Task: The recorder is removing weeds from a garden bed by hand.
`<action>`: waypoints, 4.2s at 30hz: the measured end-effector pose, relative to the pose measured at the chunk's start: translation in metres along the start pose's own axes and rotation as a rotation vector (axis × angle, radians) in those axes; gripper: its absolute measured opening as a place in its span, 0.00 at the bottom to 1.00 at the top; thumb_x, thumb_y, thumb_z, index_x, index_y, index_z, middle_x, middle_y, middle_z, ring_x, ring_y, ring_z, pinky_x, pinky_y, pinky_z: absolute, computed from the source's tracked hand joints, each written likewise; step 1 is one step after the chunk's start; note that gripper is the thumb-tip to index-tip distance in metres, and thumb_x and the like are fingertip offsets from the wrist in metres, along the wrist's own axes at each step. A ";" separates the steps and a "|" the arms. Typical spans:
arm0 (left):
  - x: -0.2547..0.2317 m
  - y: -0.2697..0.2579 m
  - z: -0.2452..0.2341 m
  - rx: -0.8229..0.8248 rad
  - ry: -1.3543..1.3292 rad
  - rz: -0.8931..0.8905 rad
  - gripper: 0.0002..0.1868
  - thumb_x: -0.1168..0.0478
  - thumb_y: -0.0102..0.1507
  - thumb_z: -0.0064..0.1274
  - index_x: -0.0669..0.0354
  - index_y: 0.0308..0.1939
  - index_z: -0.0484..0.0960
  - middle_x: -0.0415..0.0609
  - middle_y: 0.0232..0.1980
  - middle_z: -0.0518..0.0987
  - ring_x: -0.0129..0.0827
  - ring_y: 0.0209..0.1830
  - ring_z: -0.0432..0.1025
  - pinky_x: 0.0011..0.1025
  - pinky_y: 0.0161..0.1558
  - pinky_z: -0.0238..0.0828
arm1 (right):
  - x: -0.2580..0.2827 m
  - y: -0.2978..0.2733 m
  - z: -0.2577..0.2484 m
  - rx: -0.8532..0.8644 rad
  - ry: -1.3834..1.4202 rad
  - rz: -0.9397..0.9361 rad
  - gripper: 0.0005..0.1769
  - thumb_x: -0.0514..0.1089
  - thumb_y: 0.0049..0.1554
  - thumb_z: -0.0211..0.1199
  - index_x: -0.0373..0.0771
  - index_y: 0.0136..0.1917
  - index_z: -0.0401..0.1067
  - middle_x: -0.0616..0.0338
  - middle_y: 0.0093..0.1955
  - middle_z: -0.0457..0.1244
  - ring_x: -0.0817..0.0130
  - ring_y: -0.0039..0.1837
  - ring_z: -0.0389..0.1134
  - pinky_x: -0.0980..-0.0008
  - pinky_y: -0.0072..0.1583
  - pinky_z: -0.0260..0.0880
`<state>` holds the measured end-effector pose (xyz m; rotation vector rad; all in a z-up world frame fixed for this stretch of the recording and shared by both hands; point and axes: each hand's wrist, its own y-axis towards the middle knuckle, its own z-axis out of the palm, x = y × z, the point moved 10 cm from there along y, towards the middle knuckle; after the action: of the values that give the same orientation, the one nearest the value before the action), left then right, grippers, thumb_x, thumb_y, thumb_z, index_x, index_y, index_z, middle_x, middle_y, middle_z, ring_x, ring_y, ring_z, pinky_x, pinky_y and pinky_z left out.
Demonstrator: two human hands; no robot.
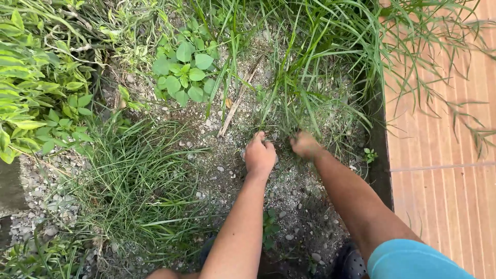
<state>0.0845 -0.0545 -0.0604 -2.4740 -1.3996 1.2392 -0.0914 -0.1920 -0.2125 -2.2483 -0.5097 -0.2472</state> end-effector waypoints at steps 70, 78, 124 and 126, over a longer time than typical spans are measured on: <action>0.017 0.051 0.129 0.276 0.303 0.476 0.17 0.52 0.65 0.46 0.54 0.41 0.89 0.57 0.44 0.84 0.49 0.46 0.79 0.44 0.52 0.75 | 0.048 -0.039 -0.005 -0.235 0.134 -0.118 0.26 0.58 0.59 0.55 0.34 0.37 0.78 0.38 0.37 0.68 0.39 0.43 0.71 0.47 0.51 0.74; -0.001 0.056 0.097 0.195 0.484 0.514 0.16 0.53 0.66 0.46 0.51 0.39 0.89 0.57 0.40 0.84 0.50 0.42 0.79 0.45 0.45 0.75 | 0.085 -0.064 -0.043 -0.275 0.575 -0.086 0.21 0.58 0.54 0.60 0.39 0.47 0.78 0.38 0.36 0.69 0.43 0.40 0.73 0.52 0.47 0.74; 0.159 -0.066 -0.331 -0.738 0.516 -0.187 0.37 0.56 0.55 0.54 0.62 0.69 0.70 0.77 0.73 0.59 0.77 0.74 0.42 0.75 0.68 0.35 | 0.345 -0.118 0.007 -0.080 -0.022 -0.631 0.17 0.51 0.59 0.68 0.50 0.61 0.78 0.51 0.56 0.72 0.53 0.57 0.74 0.60 0.60 0.73; 0.128 -0.042 -0.273 -0.551 0.544 0.170 0.22 0.52 0.58 0.57 0.46 0.56 0.74 0.62 0.78 0.60 0.68 0.80 0.40 0.72 0.71 0.32 | 0.309 -0.104 -0.007 -0.182 -0.243 -0.652 0.27 0.55 0.54 0.70 0.50 0.65 0.75 0.46 0.61 0.68 0.47 0.64 0.68 0.54 0.64 0.68</action>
<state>0.2689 0.1535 0.0624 -2.9891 -1.5283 0.1283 0.1416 -0.0481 -0.0346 -2.2299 -1.3976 -0.3596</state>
